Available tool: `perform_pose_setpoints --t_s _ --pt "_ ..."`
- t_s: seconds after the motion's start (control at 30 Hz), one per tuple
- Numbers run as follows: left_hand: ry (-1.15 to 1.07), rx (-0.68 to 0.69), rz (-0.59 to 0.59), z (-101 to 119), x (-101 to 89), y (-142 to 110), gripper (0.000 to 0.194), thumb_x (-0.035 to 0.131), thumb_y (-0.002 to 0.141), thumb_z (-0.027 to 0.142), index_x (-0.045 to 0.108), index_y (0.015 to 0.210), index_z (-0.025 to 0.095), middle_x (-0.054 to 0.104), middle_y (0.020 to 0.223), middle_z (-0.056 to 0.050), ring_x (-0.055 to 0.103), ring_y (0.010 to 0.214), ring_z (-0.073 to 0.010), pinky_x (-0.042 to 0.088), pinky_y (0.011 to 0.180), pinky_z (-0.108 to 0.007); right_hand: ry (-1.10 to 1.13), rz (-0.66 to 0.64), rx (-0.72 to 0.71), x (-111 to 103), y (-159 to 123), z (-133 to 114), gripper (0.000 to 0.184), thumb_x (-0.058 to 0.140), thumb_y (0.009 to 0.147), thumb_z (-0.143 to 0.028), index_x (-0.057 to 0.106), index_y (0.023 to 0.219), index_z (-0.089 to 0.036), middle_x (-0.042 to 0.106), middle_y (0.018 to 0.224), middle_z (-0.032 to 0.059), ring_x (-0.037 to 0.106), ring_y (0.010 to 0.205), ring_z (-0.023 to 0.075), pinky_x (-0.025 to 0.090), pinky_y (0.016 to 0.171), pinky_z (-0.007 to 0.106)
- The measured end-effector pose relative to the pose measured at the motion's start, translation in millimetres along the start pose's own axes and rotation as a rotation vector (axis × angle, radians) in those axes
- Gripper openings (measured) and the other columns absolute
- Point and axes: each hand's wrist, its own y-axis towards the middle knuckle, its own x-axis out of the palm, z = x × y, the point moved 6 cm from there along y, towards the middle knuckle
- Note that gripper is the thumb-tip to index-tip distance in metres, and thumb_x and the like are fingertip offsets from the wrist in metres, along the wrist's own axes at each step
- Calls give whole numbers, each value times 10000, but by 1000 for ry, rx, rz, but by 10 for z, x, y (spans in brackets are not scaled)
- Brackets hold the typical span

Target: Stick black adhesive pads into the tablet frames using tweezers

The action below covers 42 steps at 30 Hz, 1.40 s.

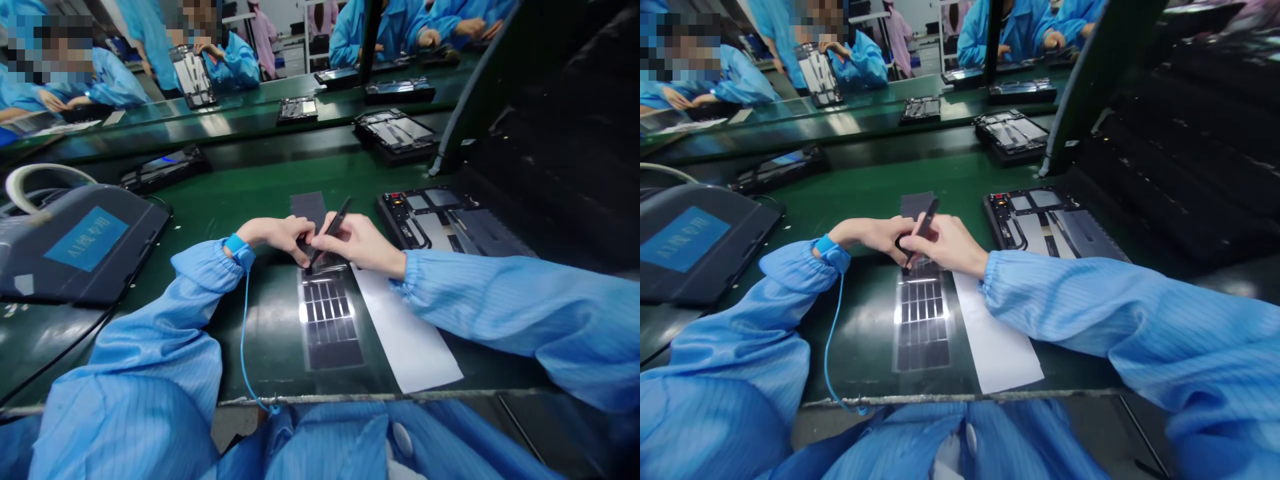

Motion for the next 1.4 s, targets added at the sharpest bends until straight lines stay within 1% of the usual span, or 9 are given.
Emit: perform_pose_setpoints --t_s 0.1,0.2,0.27,0.33,0.43,0.53,0.67,1.23,1.4 --pt "17 0 6 -18 -30 -32 471 671 571 504 504 859 170 496 906 -37 455 853 -200 373 703 -269 43 96 -43 -434 -40 -285 229 616 770 -323 508 684 -141 592 669 -1 621 637 120 500 618 238" --pt "-26 -38 37 42 -88 -45 391 629 637 515 514 780 170 514 778 -14 468 712 -157 366 620 -250 -156 203 -41 -974 -239 -370 248 595 790 -344 543 696 -120 572 632 -19 599 602 88 477 584 197" --pt "-67 -87 213 175 -181 -23 317 552 727 484 508 713 171 522 692 -5 466 636 -138 353 591 -252 -246 225 60 -1217 -406 -200 295 607 766 -402 565 709 -116 578 613 -14 580 549 82 462 524 185" --pt "-85 -78 501 426 -274 -4 270 496 786 423 480 684 174 533 681 -9 474 646 -140 359 615 -265 -196 211 219 -1310 -538 89 325 608 751 -442 560 722 -122 583 585 -4 560 485 89 452 455 194" --pt "-98 160 759 944 -195 66 158 498 795 285 401 723 184 559 838 -39 484 790 -158 389 716 -292 -26 204 381 -1255 -603 437 287 572 797 -409 505 723 -140 543 485 -20 497 364 88 401 348 202" --pt "-111 393 742 1269 54 190 184 514 769 193 330 762 197 515 1030 -91 458 953 -184 406 818 -335 -15 228 362 -1186 -549 521 254 550 826 -377 473 733 -154 507 435 -47 433 290 71 336 280 186" --pt "-122 455 699 1295 247 267 225 519 765 172 298 796 207 463 1089 -132 427 1050 -219 420 849 -390 -119 283 310 -1202 -527 493 254 499 858 -369 438 726 -161 507 432 -50 417 272 60 297 261 168" --pt "15 532 642 1380 277 225 187 454 778 71 324 776 204 520 1186 -90 407 1030 -234 418 843 -445 -214 332 314 -1248 -565 483 246 443 880 -361 438 728 -168 502 431 -41 435 281 70 309 275 179" --pt "44 537 590 1402 286 230 175 388 790 50 346 728 208 589 1079 -72 472 949 -222 430 821 -449 -253 342 313 -1252 -560 451 224 442 880 -342 452 739 -168 494 420 -46 428 284 72 314 293 188"
